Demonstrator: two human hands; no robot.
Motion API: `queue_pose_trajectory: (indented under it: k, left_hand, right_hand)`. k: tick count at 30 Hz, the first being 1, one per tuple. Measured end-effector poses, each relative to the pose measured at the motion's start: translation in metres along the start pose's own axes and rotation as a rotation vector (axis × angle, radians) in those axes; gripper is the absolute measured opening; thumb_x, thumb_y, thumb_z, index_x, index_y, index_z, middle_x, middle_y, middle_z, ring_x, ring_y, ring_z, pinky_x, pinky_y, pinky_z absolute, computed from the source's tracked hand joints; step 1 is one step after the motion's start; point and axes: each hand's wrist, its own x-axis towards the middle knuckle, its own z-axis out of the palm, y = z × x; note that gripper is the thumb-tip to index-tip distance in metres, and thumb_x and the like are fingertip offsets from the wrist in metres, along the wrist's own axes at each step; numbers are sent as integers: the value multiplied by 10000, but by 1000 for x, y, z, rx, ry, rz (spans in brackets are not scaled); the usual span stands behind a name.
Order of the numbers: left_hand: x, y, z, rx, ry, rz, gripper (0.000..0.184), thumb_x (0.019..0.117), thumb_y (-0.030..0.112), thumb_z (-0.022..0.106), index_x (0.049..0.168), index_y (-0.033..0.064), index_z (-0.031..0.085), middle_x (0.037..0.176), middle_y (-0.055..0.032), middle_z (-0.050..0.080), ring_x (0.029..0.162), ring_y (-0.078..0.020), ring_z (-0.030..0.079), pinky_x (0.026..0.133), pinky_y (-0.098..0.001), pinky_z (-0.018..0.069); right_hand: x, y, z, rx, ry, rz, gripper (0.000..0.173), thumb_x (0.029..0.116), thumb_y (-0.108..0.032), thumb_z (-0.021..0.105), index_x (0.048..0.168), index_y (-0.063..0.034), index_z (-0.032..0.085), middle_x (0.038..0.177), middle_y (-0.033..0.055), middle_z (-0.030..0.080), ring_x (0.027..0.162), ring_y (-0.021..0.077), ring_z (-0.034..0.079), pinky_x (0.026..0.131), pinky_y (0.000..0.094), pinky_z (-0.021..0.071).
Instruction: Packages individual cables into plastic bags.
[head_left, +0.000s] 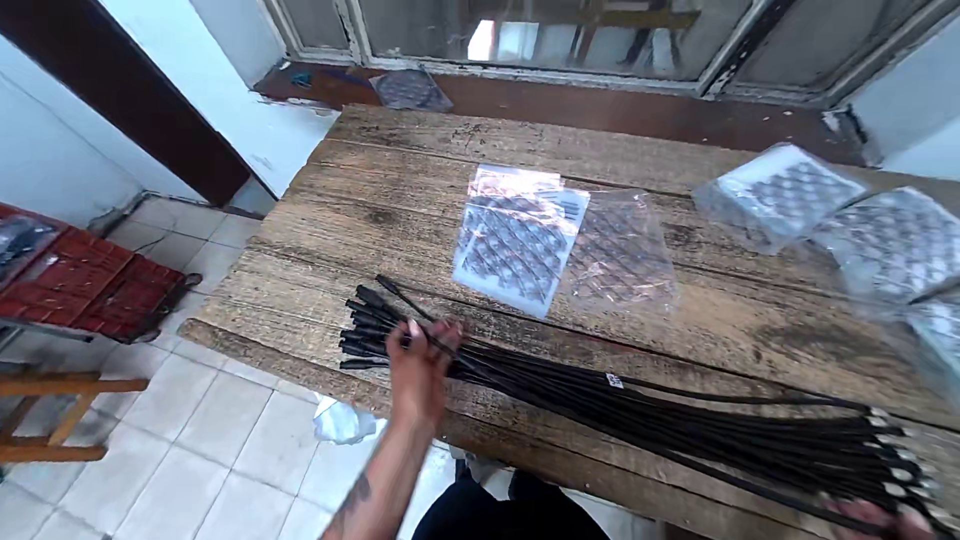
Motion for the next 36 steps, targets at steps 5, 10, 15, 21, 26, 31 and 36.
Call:
queue_pose_trajectory:
  k: [5, 10, 15, 21, 26, 31, 36]
  left_hand:
    - [-11, 34, -13, 553, -443, -92, 325, 1098, 106, 386, 1395, 70, 511, 673, 3, 507, 494, -51, 436, 476, -208, 400]
    - [-20, 62, 7, 1246, -1130, -180, 351, 1098, 188, 420, 1416, 182, 568, 743, 23, 606, 534, -34, 500, 507, -203, 430]
    - [-32, 60, 33, 1332, -1255, -46, 329, 1073, 164, 496, 1356, 170, 663, 775, 49, 659, 582, 8, 508, 568, -182, 433]
    - [-47, -14, -19, 803, -613, 102, 282, 1010, 266, 616, 1164, 36, 670, 743, 24, 662, 597, -64, 612, 566, -244, 543]
    - [-77, -82, 18, 450, -284, 289, 257, 1042, 193, 393, 981, 61, 604, 635, 141, 490, 530, 49, 441, 511, -137, 394]
    - [-40, -77, 81, 825, -537, 389, 476, 1106, 315, 312, 1007, 30, 680, 644, 40, 548, 557, -52, 510, 555, -250, 479]
    - [154, -14, 93, 1480, -981, 544, 206, 933, 78, 721, 1125, 2, 725, 1146, -193, 700, 1100, -345, 665, 1005, -552, 514]
  right_hand:
    - [-32, -8, 87, -271, -77, -240, 386, 1106, -156, 362, 1483, -95, 302, 619, -93, 517, 472, 35, 553, 445, 227, 523]
    - [-84, -2, 203, -898, -703, -1082, 406, 1053, -141, 491, 1426, -3, 573, 965, 63, 758, 819, 162, 730, 733, 369, 616]
    - [-67, 24, 201, -1032, -1020, -1405, 322, 1008, -107, 519, 1271, -104, 703, 894, 45, 735, 698, 196, 706, 631, 386, 607]
    - [-40, 42, 144, -1131, -938, -1240, 674, 956, -639, 568, 1234, -30, 656, 932, 60, 723, 775, 215, 688, 701, 436, 593]
    - [-59, 42, 121, -1282, -1090, -833, 1466, 514, -927, 677, 1527, 80, 346, 1475, 315, 484, 1239, 461, 585, 927, 649, 512]
    - [-54, 60, 118, -1109, -882, -580, 1430, 598, -825, 767, 1603, 35, 225, 1600, 317, 315, 1340, 445, 507, 1037, 600, 473]
    - [-18, 37, 110, -1467, -582, -738, 1283, 568, -834, 735, 1566, -92, 419, 1530, 324, 426, 1215, 533, 570, 881, 700, 473]
